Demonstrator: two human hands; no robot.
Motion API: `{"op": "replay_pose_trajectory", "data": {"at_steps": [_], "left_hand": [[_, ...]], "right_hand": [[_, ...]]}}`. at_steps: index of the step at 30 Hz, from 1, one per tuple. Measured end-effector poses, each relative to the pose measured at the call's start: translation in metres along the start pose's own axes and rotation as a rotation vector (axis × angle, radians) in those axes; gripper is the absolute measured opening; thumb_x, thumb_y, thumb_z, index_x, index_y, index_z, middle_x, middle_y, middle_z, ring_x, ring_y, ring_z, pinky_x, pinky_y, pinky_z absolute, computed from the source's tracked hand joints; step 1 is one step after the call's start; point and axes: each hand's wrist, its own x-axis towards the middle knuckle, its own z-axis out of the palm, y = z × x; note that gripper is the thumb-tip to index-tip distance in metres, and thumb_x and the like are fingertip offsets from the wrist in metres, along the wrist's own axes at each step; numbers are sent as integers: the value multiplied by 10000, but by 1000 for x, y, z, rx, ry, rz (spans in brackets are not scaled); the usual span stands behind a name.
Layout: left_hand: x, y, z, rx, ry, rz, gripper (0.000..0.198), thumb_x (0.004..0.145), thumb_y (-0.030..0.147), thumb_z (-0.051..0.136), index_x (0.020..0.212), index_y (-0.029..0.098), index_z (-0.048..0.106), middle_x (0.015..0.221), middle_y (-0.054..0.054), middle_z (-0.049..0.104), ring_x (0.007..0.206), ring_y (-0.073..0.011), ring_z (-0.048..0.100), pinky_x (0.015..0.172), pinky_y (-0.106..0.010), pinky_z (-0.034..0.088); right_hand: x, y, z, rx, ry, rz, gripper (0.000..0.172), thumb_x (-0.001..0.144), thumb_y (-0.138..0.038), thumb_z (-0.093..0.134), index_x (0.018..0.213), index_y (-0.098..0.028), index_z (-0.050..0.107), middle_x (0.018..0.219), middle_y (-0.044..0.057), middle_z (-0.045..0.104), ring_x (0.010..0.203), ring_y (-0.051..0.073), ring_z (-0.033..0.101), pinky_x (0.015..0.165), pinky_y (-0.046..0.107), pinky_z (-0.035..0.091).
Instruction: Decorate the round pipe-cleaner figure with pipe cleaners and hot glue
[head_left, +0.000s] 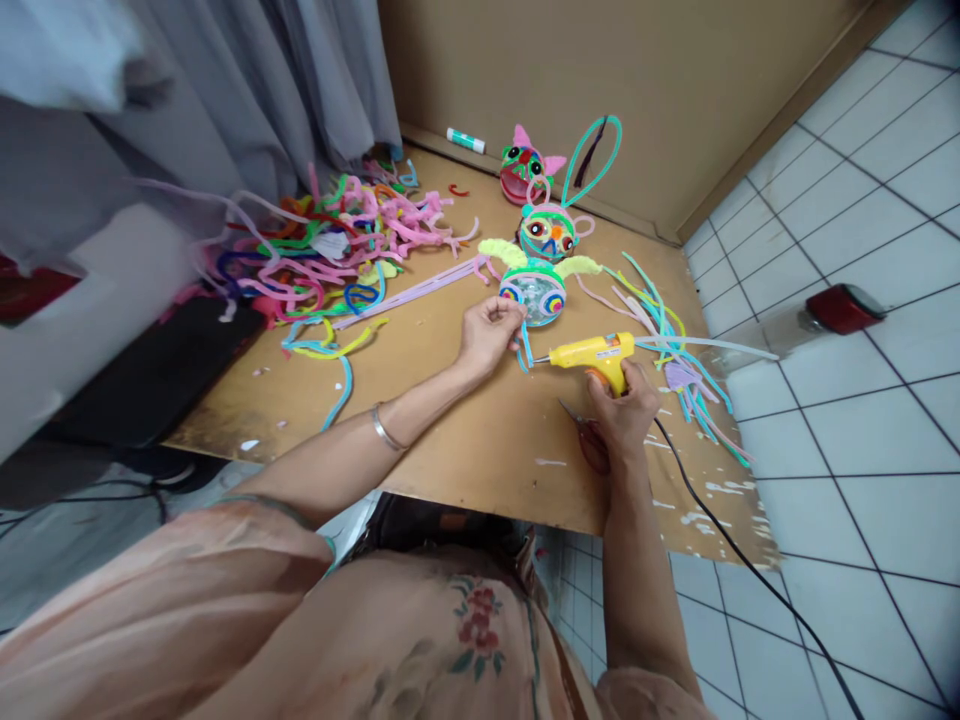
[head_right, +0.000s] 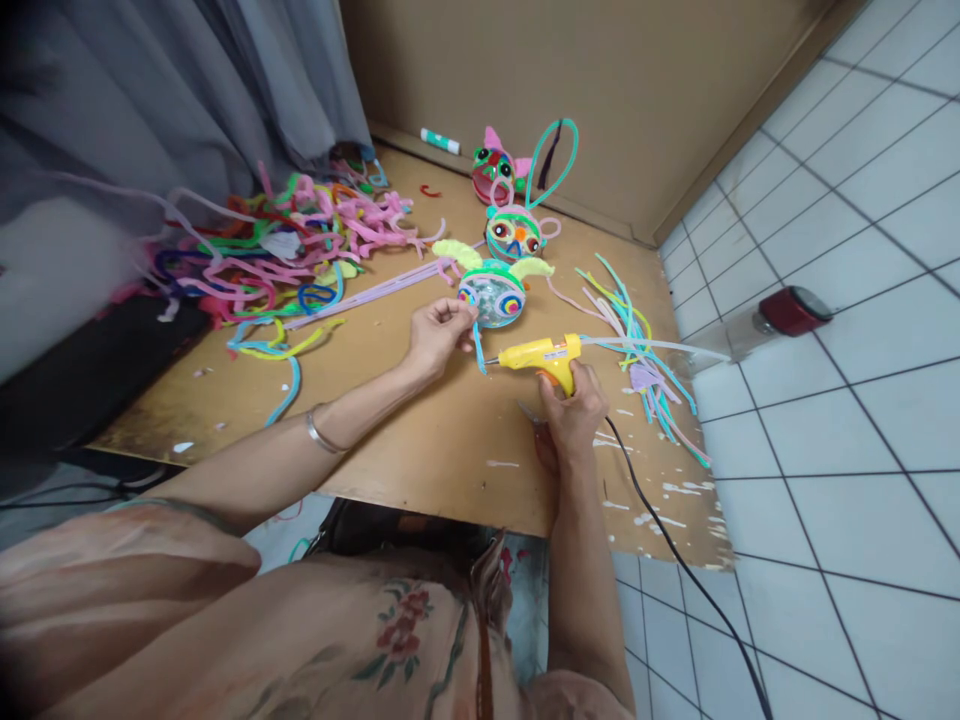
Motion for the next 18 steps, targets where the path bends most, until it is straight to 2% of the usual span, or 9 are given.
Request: {"op": "replay_pose_trajectory", "data": {"at_steps": [10, 18], "left_hand": [[0, 0, 0, 1, 7, 7, 73, 762, 173, 637, 711, 139, 597, 524, 47, 561, 433, -63, 505, 412, -163, 437], [0, -1, -1, -17, 10, 10, 76, 750, 168, 643, 704, 136, 592, 513, 46, 566, 435, -66, 515, 400, -160, 436]], "right_hand": [[0, -3, -1, 21, -15, -10, 229, 761, -382, 603, 866, -179, 613, 803, 66, 652, 719, 197, 587, 677, 318, 476], [1, -4, -2, -8, -8, 21, 204, 757, -388, 598, 798, -188, 586, 746, 44, 617, 667, 179, 544, 658, 311, 456]]}}
